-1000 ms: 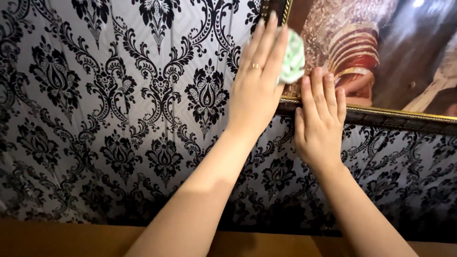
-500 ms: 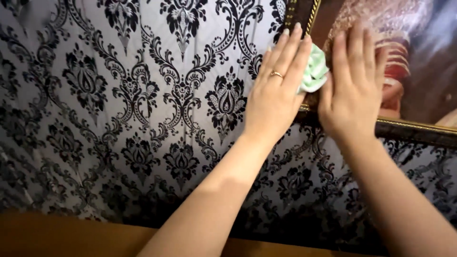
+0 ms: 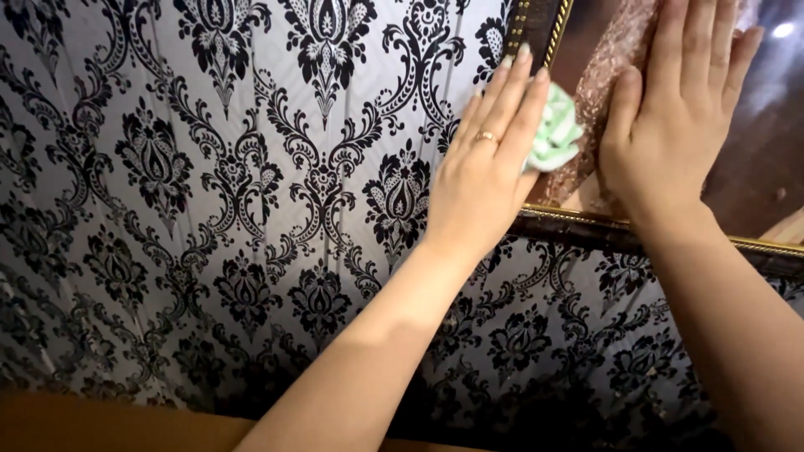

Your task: The person wipes a dark wooden headboard and a framed photograph with a red cloth, then switches to a green cloth to continue cleaning the frame and headboard. The person dips the cloth into a white cup of water on a glass side table and resumes wiping.

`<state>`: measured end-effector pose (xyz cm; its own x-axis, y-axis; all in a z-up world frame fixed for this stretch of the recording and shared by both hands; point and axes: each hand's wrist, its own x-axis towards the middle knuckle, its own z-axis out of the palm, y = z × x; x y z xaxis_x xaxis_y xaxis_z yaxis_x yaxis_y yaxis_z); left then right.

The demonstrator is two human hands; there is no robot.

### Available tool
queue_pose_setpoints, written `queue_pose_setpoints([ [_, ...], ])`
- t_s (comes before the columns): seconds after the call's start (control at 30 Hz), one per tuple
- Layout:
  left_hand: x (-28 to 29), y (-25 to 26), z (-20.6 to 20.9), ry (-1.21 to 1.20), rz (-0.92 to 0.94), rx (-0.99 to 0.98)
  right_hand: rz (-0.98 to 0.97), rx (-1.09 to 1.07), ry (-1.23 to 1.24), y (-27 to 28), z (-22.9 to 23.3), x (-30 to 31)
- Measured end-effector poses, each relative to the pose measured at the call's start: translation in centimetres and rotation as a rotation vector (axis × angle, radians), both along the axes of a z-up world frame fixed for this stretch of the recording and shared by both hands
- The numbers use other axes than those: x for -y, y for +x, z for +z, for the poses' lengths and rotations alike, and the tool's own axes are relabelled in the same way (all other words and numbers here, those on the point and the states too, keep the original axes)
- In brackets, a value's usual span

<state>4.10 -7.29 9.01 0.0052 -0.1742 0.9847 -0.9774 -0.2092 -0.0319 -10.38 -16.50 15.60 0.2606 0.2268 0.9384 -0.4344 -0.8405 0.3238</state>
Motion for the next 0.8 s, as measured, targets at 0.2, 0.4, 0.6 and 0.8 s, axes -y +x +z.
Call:
queue_pose_setpoints([
  [0.2, -0.5, 0.0, 6.1, 0.043, 0.298, 0.057, -0.064, -0.002, 0.024, -0.8, 1.2, 0.6],
  [0.4, 0.9, 1.0, 10.5, -0.101, 0.144, 0.097, -0.124, 0.074, 0.01, -2.5, 3.6, 1.4],
  [0.6, 0.7, 1.0, 13.4, -0.25, -0.134, 0.106, -0.07, 0.053, -0.142, -3.3, 5.3, 2.7],
  [0.8, 1.9, 1.9, 12.1, -0.147, 0.044, 0.087, -0.046, 0.048, -0.123, -3.0, 5.1, 3.1],
])
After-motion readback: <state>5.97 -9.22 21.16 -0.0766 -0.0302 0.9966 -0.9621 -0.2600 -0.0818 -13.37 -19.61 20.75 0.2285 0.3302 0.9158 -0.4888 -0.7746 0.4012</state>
